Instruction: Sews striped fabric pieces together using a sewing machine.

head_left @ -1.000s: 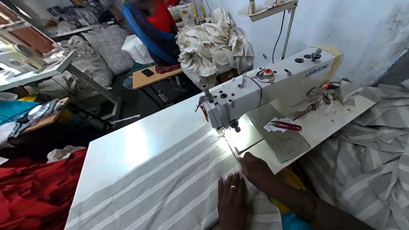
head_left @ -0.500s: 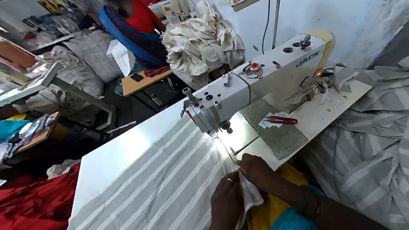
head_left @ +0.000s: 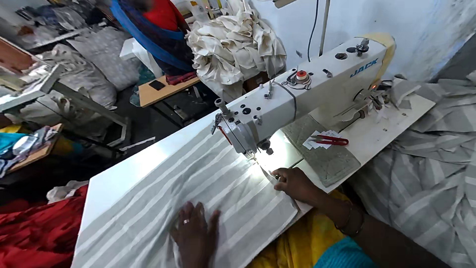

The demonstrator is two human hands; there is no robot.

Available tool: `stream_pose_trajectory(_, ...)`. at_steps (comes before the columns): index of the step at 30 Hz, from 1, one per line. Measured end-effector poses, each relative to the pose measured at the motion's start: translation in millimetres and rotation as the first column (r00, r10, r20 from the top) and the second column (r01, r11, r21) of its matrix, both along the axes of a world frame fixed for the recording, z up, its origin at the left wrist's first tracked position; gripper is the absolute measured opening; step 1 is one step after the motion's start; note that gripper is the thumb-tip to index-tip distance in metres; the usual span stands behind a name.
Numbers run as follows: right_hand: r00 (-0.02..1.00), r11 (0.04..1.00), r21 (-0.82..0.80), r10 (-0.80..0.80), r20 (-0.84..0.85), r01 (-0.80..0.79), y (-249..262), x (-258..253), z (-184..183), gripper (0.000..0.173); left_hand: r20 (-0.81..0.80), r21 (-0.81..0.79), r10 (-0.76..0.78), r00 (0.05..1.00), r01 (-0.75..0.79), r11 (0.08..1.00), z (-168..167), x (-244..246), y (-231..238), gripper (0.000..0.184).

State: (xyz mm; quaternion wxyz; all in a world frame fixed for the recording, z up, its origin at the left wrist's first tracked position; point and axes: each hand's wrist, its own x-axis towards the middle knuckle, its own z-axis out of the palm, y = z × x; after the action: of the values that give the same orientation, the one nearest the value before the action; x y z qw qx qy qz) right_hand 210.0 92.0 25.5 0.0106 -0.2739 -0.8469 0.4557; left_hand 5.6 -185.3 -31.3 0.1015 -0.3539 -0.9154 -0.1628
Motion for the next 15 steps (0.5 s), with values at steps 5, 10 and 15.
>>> stream_pose_trajectory(5,0.998,0.997,-0.067,-0.047,-0.030,0.045,-5,4,-2,0.032,0.122,-0.071,-0.111,0.986,0.121,0.990,33,-39,31,0.063)
stream_pose_trajectory(10,0.998,0.999,-0.001,-0.039,-0.046,0.039,-12,6,2,0.029,0.114,0.060,-0.413,0.904,0.408,0.911,31,122,88,0.061)
stream_pose_trajectory(15,1.000,0.925,0.380,-0.002,0.023,-0.007,-37,13,-7,0.027,-0.085,-0.126,-0.396,0.914,0.385,0.914,1,185,74,0.088)
